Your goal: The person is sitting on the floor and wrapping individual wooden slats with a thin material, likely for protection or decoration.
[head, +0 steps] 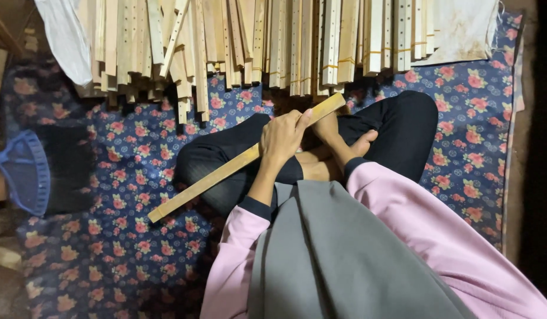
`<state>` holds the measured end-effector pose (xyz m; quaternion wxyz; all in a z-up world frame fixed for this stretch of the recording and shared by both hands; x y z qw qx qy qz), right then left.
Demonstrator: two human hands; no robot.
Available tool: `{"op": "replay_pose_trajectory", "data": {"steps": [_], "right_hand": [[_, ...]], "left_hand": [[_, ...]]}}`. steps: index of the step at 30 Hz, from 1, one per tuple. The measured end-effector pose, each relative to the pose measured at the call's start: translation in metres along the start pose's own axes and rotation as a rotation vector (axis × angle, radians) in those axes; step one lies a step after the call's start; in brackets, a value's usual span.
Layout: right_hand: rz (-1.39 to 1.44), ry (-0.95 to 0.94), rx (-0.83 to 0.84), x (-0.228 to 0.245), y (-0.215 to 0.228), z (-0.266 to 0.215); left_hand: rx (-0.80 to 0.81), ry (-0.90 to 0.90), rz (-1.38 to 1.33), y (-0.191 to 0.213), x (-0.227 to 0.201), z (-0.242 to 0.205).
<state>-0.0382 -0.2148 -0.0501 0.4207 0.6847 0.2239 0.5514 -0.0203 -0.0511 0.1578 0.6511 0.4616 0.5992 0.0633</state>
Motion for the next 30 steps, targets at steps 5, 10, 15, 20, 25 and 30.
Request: {"op": "replay_pose_trajectory", "data": {"steps": [5,10,15,20,25,30], "right_hand": [[0.121,-0.1,-0.073,0.01,0.062,-0.005],[0.486,-0.361,-0.097,-0.03,0.074,-0.018],[1.239,-0.544,-0.041,-0.061,0.059,-0.037],[1.363,-0.548,-0.001,-0.041,0.097,-0.041],[1.305,-0.332,-0.018,-0.037,0.12,-0.035],[1.043,-0.08,0.139,-0.005,0.155,-0.026]], "left_hand": [[0.039,0.013,0.012,-0.008,0.005,0.005],[0.062,0.021,0.038,-0.008,0.002,0.003],[0.078,0.019,0.056,-0.01,0.001,0.0],[0.088,0.011,0.055,-0.014,0.0,-0.001],[0.102,0.017,0.067,-0.016,0.0,-0.003],[0.103,-0.023,0.056,-0.018,-0.009,-0.009]]}}
Point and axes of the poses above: each hand's wrist, its own z-axis towards the middle knuckle, its own y-axis out of the back of the hand, x = y × z, the point moved 10 cm from there along z, towards the middle knuckle, and after that the axes turned 3 degrees about -z, right-handed, at the moved point
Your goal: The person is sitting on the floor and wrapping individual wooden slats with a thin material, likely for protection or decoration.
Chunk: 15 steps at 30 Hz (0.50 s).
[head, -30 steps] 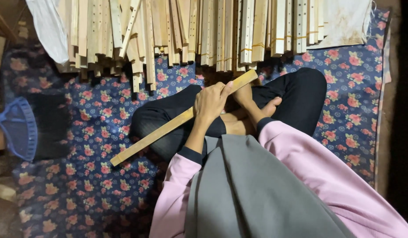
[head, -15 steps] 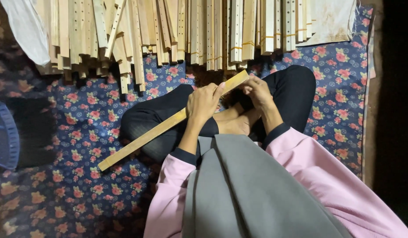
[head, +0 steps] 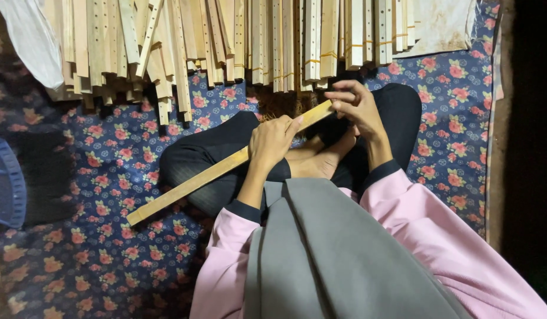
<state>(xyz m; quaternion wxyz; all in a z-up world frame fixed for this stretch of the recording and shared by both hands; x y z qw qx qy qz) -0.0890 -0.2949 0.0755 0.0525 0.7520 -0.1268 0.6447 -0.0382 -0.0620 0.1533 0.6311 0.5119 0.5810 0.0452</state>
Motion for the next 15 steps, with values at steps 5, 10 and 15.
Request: {"op": "replay_pose_trajectory", "data": {"steps": [5,10,15], "right_hand": [[-0.125,-0.061,0.273,0.037,-0.057,-0.003],[-0.001,-0.116,0.267,0.012,-0.073,-0.014],[-0.198,0.17,0.077,0.018,-0.081,-0.048]], "left_hand": [[0.035,-0.003,0.018,0.0,-0.006,-0.008],[-0.009,0.082,-0.035,0.016,-0.001,-0.008],[-0.063,0.158,-0.077,0.031,0.011,0.001]]}}
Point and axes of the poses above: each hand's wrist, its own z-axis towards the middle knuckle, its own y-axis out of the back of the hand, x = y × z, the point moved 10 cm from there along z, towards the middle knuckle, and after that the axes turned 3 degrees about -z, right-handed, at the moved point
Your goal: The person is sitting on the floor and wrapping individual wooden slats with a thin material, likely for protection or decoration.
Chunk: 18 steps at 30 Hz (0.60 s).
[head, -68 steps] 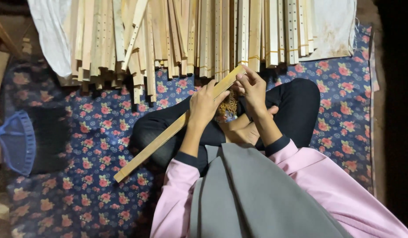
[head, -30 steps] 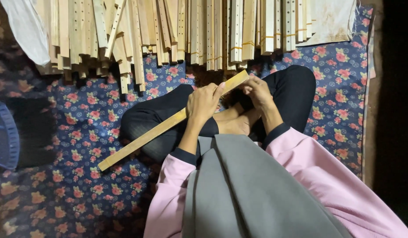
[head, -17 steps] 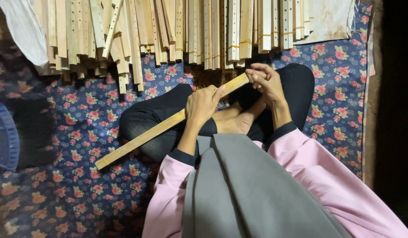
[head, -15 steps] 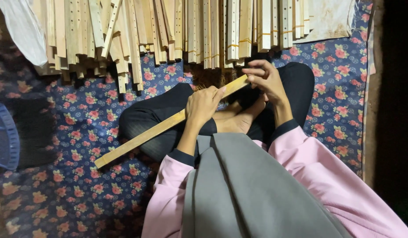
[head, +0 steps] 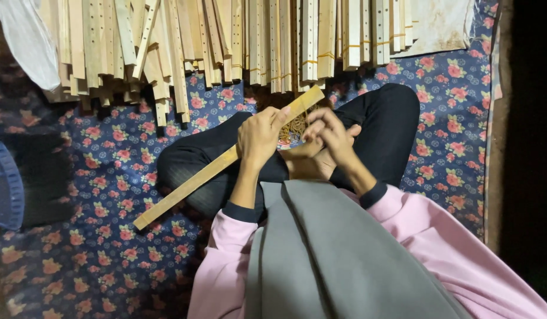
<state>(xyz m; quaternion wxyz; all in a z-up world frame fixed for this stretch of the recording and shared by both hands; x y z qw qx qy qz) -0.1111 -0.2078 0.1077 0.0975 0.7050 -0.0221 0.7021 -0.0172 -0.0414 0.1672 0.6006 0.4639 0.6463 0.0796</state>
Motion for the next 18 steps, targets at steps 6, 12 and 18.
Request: {"op": "replay_pose_trajectory", "data": {"steps": [6,12,18], "right_hand": [[-0.467,0.566,0.022,0.122,-0.059,-0.047],[0.862,0.294,-0.009,0.081,-0.023,-0.029],[1.614,-0.225,-0.154,0.025,-0.031,-0.003]], "left_hand": [[-0.011,0.07,-0.064,0.023,-0.005,-0.003],[-0.097,0.062,-0.121,0.036,0.009,0.0],[-0.23,-0.063,-0.12,0.037,-0.006,-0.015]]}}
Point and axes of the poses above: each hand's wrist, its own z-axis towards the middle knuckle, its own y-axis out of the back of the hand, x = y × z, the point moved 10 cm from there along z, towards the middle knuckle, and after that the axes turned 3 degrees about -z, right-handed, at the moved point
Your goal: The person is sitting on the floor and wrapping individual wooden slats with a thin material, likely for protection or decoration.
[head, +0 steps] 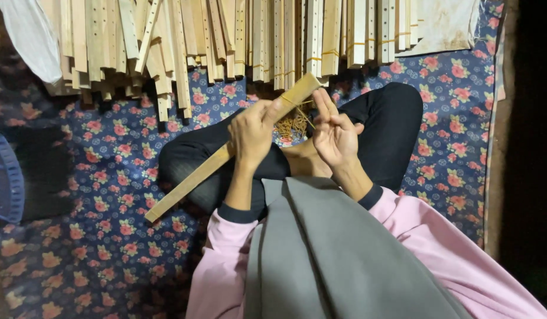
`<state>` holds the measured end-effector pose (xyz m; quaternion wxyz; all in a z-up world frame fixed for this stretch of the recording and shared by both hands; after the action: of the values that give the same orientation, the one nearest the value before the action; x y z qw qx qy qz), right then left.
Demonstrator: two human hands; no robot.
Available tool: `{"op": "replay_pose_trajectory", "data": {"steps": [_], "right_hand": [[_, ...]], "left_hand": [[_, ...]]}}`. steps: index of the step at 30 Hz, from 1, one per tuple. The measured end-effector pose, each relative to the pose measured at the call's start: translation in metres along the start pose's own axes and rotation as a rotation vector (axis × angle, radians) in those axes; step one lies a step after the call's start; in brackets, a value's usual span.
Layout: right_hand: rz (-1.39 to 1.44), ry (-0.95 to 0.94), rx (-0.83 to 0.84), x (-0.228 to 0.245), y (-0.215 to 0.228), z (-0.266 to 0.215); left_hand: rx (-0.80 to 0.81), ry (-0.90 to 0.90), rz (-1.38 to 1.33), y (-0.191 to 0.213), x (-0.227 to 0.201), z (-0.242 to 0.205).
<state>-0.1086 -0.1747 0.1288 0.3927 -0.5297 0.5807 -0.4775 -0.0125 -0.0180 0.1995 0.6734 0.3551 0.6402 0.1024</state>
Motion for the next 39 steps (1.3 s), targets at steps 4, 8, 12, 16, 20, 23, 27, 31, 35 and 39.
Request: {"op": "replay_pose_trajectory", "data": {"steps": [4,8,12,16,20,23,27,31,35,39], "right_hand": [[0.04,0.033,-0.1,0.008,0.029,0.028],[-0.406,0.186,-0.29,0.027,0.038,0.032],[-0.747,0.343,-0.264,0.055,0.053,0.035],[-1.106,0.508,0.026,0.075,-0.029,0.02],[-1.547,0.188,0.174,0.063,-0.056,0.029],[-1.744,-0.028,0.265,0.061,-0.06,0.035],[-1.994,-0.263,0.482,0.04,-0.086,0.021],[-2.056,-0.3,0.509,0.033,-0.084,0.018],[-2.115,-0.276,0.535,0.02,-0.072,0.015],[-2.25,-0.232,0.587,0.014,-0.053,0.019]], "left_hand": [[-0.038,-0.063,0.035,-0.005,-0.003,-0.013],[-0.065,-0.122,0.011,-0.004,-0.008,-0.018],[-0.055,-0.175,0.015,-0.003,-0.014,-0.022],[-0.064,-0.215,0.035,-0.007,-0.019,-0.025],[-0.016,-0.232,0.05,-0.019,-0.014,-0.026],[0.046,-0.206,0.067,-0.034,-0.009,-0.029],[0.127,-0.166,0.099,-0.044,-0.006,-0.03],[0.187,-0.116,0.125,-0.047,-0.005,-0.034],[0.254,-0.092,0.134,-0.057,0.0,-0.035],[0.287,-0.116,0.187,-0.066,0.004,-0.034]]}}
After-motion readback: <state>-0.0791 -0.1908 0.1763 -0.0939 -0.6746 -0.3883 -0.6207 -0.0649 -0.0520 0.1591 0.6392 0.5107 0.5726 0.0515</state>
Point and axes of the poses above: each hand's wrist, its own z-axis towards the middle knuckle, its own y-axis out of the back of the hand, x = y × z, the point moved 10 cm from there along z, towards the middle knuckle, and after that the axes turned 3 degrees about -z, right-handed, at the moved point
